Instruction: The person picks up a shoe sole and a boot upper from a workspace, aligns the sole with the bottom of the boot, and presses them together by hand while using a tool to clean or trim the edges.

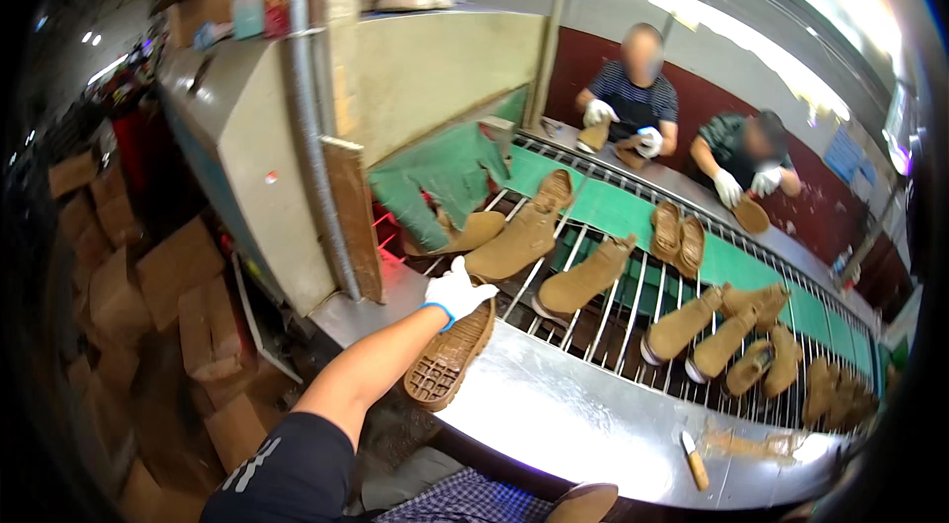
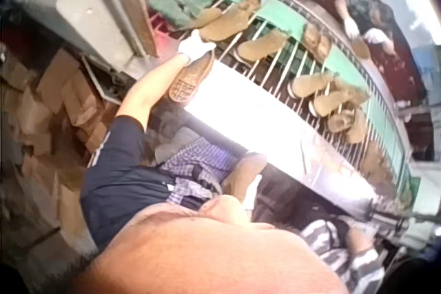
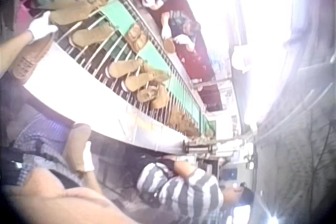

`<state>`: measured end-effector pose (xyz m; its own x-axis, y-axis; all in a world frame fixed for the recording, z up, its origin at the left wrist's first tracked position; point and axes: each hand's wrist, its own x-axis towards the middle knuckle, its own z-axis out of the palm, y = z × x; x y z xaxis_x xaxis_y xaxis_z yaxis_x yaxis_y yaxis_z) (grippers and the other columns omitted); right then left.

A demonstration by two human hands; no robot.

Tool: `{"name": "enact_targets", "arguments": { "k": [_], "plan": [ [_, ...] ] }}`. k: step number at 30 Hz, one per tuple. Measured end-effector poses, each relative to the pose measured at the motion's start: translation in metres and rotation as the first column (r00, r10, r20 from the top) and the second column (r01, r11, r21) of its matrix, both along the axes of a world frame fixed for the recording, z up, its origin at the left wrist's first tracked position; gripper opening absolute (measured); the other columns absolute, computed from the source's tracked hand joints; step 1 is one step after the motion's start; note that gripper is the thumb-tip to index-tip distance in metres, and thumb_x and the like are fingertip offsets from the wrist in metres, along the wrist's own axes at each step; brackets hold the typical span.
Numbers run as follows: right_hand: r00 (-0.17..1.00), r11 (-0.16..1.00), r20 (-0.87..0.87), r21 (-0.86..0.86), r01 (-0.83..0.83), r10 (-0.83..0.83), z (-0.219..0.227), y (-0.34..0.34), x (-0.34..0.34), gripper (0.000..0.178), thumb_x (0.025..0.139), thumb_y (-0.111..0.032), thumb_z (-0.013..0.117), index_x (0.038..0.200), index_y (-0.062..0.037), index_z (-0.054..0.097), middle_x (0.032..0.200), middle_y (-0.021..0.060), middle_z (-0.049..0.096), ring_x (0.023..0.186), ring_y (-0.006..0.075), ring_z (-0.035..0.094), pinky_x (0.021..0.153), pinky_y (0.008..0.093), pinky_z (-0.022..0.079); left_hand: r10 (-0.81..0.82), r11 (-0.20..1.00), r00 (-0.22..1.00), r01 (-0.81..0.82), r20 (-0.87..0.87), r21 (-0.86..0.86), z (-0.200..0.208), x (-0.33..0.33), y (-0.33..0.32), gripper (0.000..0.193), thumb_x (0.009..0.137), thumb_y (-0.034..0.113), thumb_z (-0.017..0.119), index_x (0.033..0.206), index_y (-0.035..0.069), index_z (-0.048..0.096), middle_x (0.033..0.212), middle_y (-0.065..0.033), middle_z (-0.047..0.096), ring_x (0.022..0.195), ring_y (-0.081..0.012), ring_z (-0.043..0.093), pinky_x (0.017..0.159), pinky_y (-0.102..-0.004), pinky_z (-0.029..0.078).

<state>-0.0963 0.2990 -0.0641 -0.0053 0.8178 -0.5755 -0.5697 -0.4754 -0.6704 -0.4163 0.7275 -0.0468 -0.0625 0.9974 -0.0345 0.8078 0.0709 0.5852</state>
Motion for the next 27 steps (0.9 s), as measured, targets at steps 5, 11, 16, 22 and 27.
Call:
{"name": "enact_targets", "arguments": {
  "k": [5,11,16,22,27],
  "plan": [
    [0.906,0.979,-0.395,0.066,0.191,-0.151,-0.082,-0.054,-0.010,0.096,0.094,-0.078,0.057,0.150,0.0003,0.052,0.139,0.0232,0.064,0.122,0.0376,0.064,0.108,0.0489,0.053,-0.372,0.801,0.755,0.555,0.540,-0.224,0.008,-0.021,-0.028,0.046,0.097,0.030,0.074,0.128,-0.005,0.071,0.117,-0.0140,0.077,0.104,-0.0219,0.071,0.095,-0.0383,0.056],
    [0.937,0.960,-0.285,0.131,0.246,-0.202,-0.098,-0.085,-0.004,0.110,0.090,-0.094,0.043,0.155,-0.0054,0.050,0.136,0.0208,0.065,0.122,0.0365,0.065,0.106,0.0510,0.055,-0.672,0.666,0.651,0.740,0.353,-0.096,0.103,0.055,-0.150,0.042,0.094,0.027,0.075,0.125,0.002,0.063,0.111,-0.0138,0.074,0.103,-0.0206,0.068,0.094,-0.0373,0.056],
    [0.698,0.833,-0.650,0.177,0.524,-0.301,-0.081,-0.107,0.008,0.090,0.100,-0.075,0.053,0.158,-0.0060,0.047,0.147,0.0171,0.060,0.132,0.0310,0.058,0.112,0.0386,0.047,-0.793,0.431,0.390,0.902,0.468,-0.021,0.147,0.081,-0.219,0.080,0.087,0.026,0.083,0.156,0.007,0.048,0.143,-0.0224,0.062,0.130,-0.0300,0.062,0.112,-0.0408,0.049],
    [0.878,0.906,-0.304,0.091,0.413,-0.369,-0.070,-0.146,-0.007,0.089,0.101,-0.074,0.052,0.157,-0.0055,0.047,0.147,0.0169,0.060,0.131,0.0304,0.059,0.112,0.0384,0.047,-0.925,0.036,-0.030,0.986,0.379,0.165,0.084,0.081,-0.258,0.067,0.091,0.028,0.083,0.152,0.014,0.059,0.150,-0.0135,0.062,0.142,-0.0324,0.056,0.121,-0.0467,0.042],
    [0.921,0.928,-0.143,0.033,0.371,-0.363,-0.069,-0.159,-0.013,0.088,0.102,-0.073,0.051,0.157,-0.0051,0.048,0.146,0.0168,0.061,0.130,0.0299,0.059,0.111,0.0383,0.048,-0.786,0.221,0.143,0.974,0.601,0.057,0.099,0.128,-0.217,0.065,0.093,0.021,0.077,0.153,0.007,0.054,0.148,-0.0131,0.062,0.138,-0.0238,0.058,0.120,-0.0392,0.044]
  ]
}}
